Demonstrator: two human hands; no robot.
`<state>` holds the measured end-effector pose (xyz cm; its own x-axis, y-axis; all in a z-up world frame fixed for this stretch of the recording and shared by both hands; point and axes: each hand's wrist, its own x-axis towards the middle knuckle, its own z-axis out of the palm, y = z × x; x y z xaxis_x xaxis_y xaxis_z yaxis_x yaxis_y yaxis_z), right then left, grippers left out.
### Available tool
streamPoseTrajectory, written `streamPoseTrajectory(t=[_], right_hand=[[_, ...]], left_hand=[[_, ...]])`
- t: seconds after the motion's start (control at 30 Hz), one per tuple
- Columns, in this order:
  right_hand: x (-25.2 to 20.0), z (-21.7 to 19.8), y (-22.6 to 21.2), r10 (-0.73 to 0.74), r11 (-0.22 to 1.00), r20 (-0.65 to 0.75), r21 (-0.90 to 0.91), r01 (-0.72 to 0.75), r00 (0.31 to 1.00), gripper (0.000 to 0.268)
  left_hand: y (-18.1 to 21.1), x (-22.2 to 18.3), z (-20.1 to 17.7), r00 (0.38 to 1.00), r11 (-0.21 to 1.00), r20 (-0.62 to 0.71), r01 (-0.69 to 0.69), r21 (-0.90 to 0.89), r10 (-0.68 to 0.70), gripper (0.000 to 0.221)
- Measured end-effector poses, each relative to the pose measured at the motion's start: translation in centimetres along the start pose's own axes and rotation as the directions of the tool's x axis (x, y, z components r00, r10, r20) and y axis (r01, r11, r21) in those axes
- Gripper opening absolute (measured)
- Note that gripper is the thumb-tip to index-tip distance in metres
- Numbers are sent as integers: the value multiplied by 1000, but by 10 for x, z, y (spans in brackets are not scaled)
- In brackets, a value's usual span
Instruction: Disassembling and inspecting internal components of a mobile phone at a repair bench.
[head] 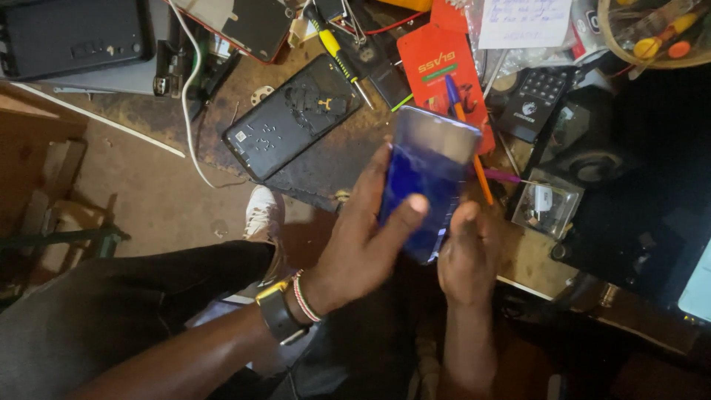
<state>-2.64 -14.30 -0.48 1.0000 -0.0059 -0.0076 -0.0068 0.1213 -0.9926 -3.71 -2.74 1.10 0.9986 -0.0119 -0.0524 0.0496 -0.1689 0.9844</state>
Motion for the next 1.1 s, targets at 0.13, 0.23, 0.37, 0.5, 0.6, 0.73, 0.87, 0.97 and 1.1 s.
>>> streamPoseTrajectory(t=[0.13,0.23,0.37,0.5,0.6,0.73,0.87,0.97,1.1], right_hand=[[-11,-8,22,-8,995,55,104,2,998,57],[-13,3,2,123,991,122,36,-129,985,68],[-10,-1,1,92,988,-100,131,-78,991,42],[-5,-20,25,101,995,-316,40,-93,943,30],[1,-2,10,123,987,-214,131,-96,969,33],[-3,0,17,83,995,-169,63,-74,982,36],[-4,1,7,123,989,-83,98,-114,989,32],[-6,8,0,148,972,-23,186,-141,989,36],[-11,10,12,215,900,55,377,-220,975,47]], left_hand=[[-3,9,-2,994,971,91,73,-230,-53,72],[-10,11,4,831,516,246,513,-686,-499,70],[14,17,2,839,428,277,489,-760,-468,75],[8,16,-1,935,372,232,322,-871,-266,67],[18,15,-5,935,387,232,325,-863,-268,62],[30,19,-7,931,435,207,327,-839,-301,61],[32,19,-12,933,471,223,337,-816,-281,57],[30,21,-14,937,503,214,331,-798,-278,55],[33,17,-9,945,549,86,256,-795,-316,53]])
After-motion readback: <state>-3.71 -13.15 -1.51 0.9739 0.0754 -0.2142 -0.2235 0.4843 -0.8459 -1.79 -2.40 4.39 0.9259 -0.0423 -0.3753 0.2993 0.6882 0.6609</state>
